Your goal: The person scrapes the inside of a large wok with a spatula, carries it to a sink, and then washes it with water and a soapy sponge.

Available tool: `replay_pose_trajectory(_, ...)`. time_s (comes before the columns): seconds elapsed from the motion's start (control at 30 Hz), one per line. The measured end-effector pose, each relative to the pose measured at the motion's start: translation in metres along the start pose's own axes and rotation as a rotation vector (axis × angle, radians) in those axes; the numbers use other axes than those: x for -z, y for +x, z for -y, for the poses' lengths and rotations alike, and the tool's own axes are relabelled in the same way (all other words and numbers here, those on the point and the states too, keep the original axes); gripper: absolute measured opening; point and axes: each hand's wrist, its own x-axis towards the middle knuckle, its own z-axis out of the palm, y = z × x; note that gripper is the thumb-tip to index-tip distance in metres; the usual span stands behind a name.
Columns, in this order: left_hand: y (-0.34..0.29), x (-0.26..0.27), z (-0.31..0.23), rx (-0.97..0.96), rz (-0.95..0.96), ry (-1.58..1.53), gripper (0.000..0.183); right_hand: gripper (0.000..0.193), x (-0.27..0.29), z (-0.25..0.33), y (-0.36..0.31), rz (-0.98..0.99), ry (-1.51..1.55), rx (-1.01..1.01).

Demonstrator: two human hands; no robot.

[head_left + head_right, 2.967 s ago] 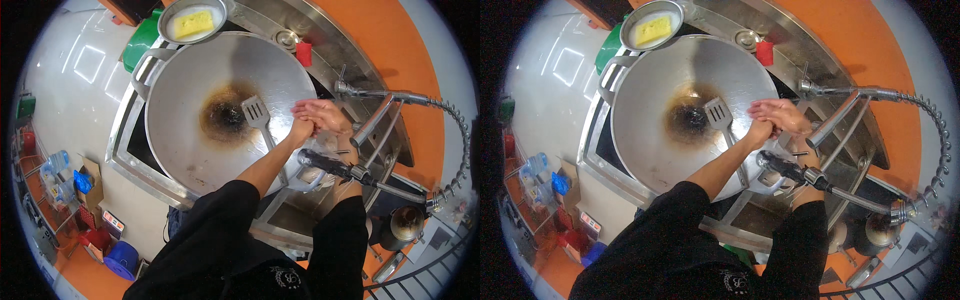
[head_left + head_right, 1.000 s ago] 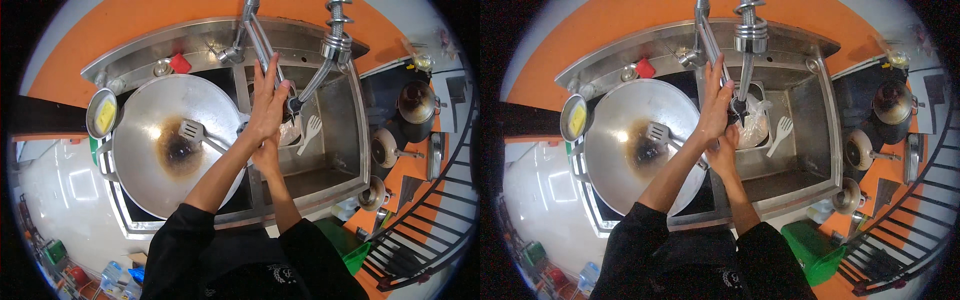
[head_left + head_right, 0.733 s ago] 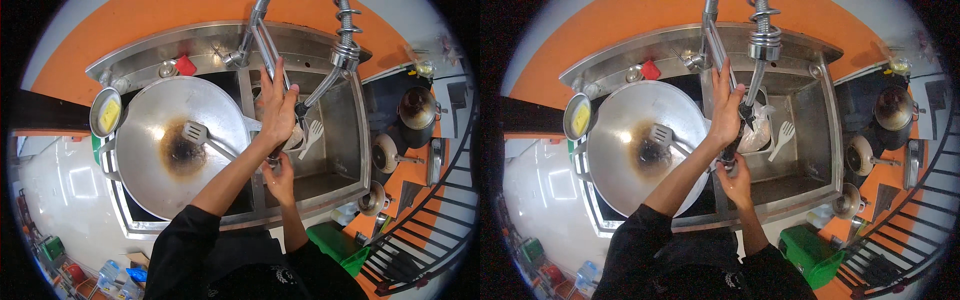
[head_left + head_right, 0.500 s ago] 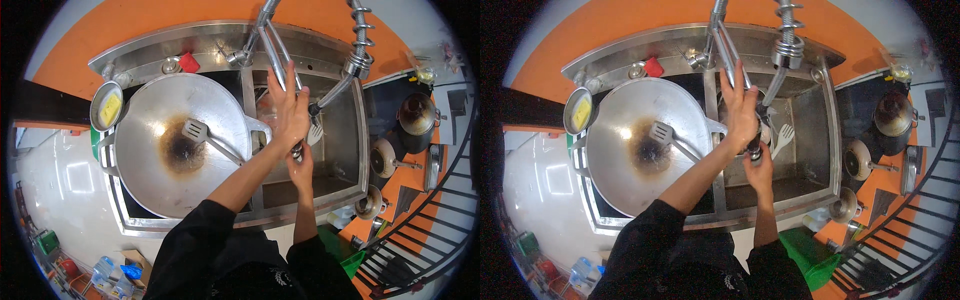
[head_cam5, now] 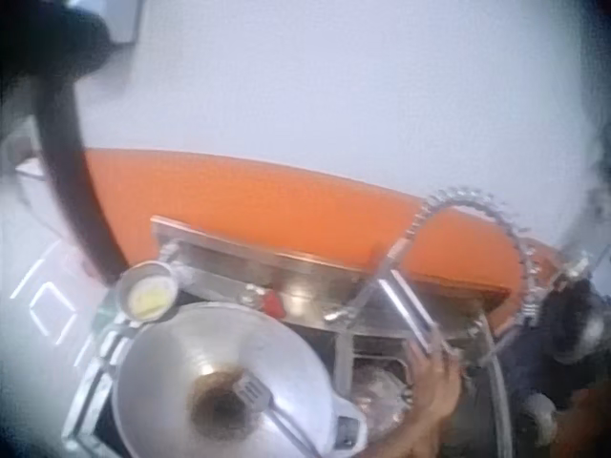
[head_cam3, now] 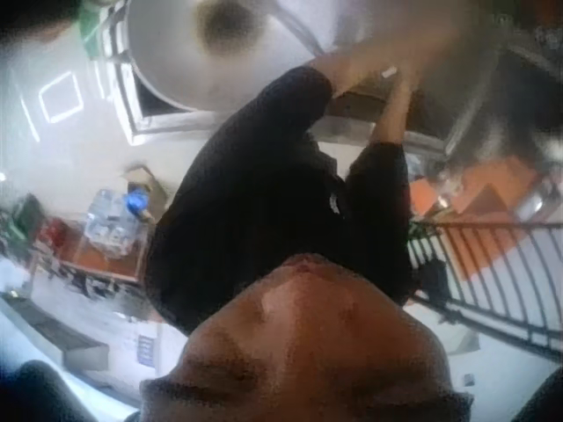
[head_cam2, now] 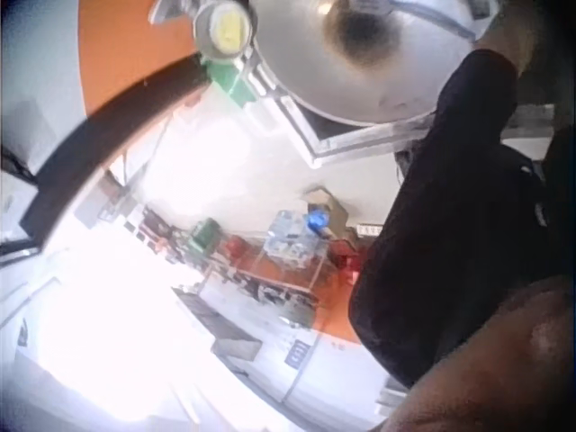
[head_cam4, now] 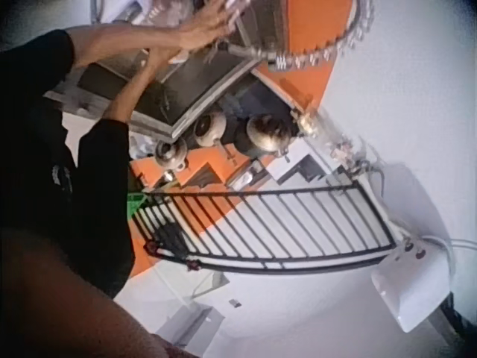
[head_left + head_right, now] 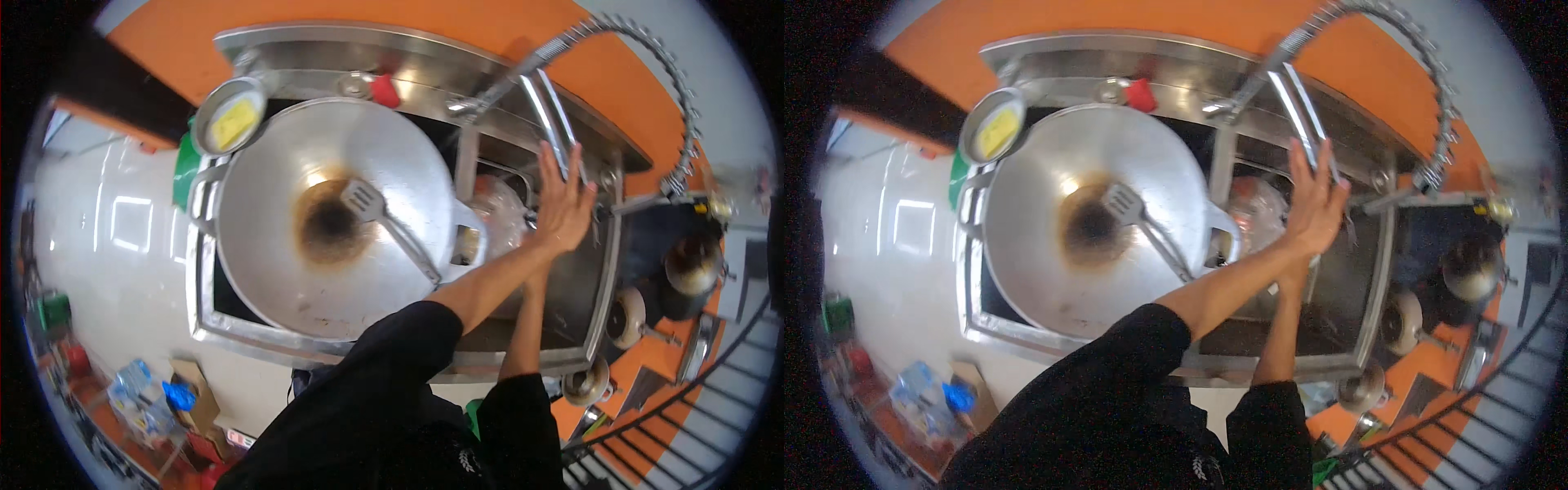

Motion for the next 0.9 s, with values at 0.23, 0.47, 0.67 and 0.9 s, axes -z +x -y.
replay_pose_trajectory(0.23,-0.025,0.107,0.029,-0.066,0.253,-0.086,0.062,0.049,-0.016,0.013,-0.120,-0.355,0.145,0.105)
replay_pose_trajectory(0.47,-0.121,0.348,0.094,0.161,0.018,0.056,0.032,0.040,-0.111,0.132,-0.116,-0.071,0.021,0.539)
replay_pose_trajectory(0.67,-0.202,0.479,0.101,0.407,-0.149,0.162,0.024,0.035,-0.231,0.285,-0.061,0.243,0.116,0.794)
replay_pose_trajectory(0.9,-0.249,0.570,0.124,0.358,-0.330,0.425,0.020,0.036,-0.280,0.252,-0.006,0.539,-0.534,0.287)
